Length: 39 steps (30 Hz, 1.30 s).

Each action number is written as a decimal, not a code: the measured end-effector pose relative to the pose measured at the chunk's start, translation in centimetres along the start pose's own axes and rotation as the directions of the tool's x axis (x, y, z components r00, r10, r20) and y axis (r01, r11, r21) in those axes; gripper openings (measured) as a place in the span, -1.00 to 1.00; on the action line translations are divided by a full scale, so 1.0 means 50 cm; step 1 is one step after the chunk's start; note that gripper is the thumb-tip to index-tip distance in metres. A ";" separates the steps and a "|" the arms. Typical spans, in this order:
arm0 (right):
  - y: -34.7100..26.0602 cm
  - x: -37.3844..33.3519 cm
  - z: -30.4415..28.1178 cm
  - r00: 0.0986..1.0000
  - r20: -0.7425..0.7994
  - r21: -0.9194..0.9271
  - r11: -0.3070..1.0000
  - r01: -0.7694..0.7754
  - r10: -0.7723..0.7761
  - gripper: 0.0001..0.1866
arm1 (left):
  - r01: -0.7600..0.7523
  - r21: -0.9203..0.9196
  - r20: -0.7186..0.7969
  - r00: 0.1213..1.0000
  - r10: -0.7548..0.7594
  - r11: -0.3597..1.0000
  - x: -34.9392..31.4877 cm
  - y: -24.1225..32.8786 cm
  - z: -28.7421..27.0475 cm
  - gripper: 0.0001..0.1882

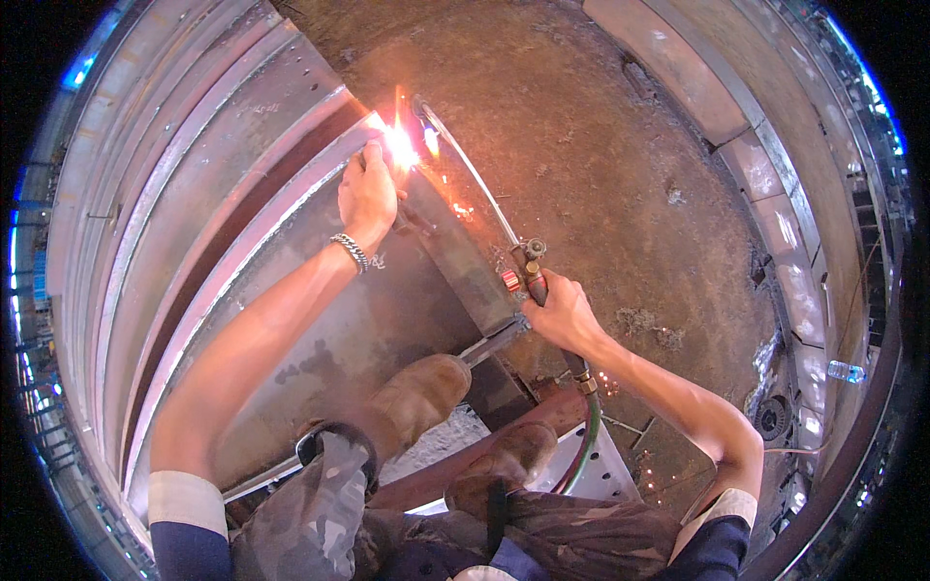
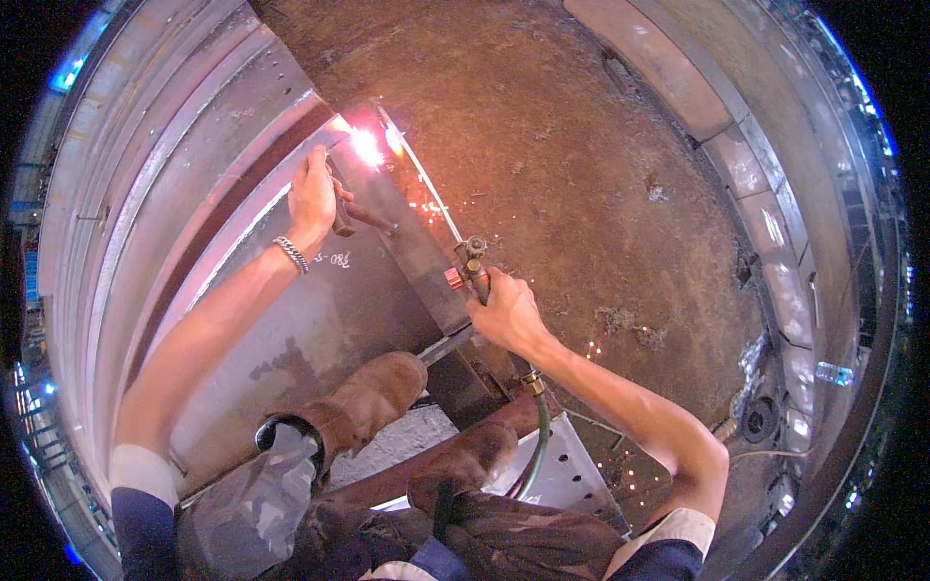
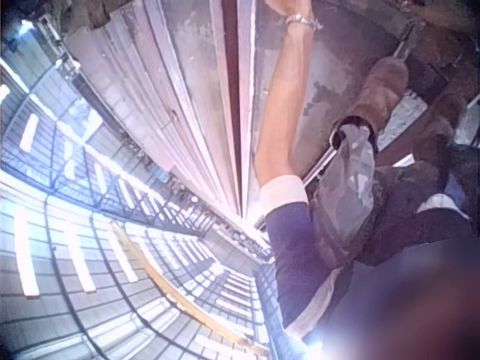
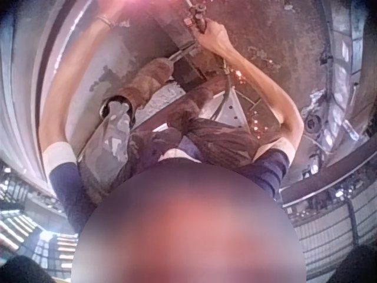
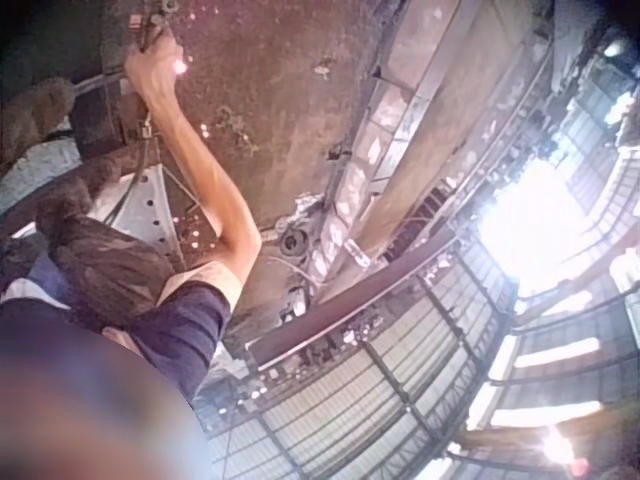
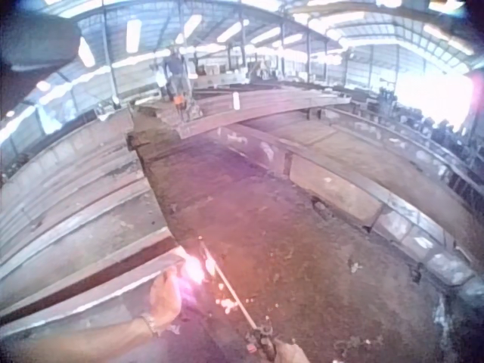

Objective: The person uses a cutting torch to cut through a large curved metal plate in a workshop. They adjust the torch and reposition the metal piece while cutting along a marked line, producing sparks and molten metal.

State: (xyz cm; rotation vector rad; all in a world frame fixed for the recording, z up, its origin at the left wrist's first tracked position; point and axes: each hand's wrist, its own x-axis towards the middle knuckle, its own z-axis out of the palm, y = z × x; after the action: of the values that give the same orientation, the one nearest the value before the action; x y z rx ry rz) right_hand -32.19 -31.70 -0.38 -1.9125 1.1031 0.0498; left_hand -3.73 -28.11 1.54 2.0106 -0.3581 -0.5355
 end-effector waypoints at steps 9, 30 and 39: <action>0.007 0.019 0.035 0.999 0.039 0.014 0.999 -0.032 0.031 -0.61 | 0.024 0.069 0.015 1.000 -0.025 0.997 0.011 -0.014 -0.001 -0.43; 0.010 0.032 0.083 0.997 0.059 0.006 0.998 -0.059 0.058 -0.65 | 0.027 0.069 0.006 1.000 -0.028 0.997 0.008 -0.011 0.001 -0.42; 0.010 0.032 0.089 0.995 0.087 -0.040 0.998 -0.051 0.054 -0.64 | -0.021 0.033 -0.016 1.000 0.022 0.999 0.010 -0.014 0.004 -0.49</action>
State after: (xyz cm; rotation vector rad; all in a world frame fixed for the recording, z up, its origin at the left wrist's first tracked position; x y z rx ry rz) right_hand -29.95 -29.70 -4.07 -1.8964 1.1004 0.1837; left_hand -3.40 -28.19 0.72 2.0389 -0.3800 -0.5024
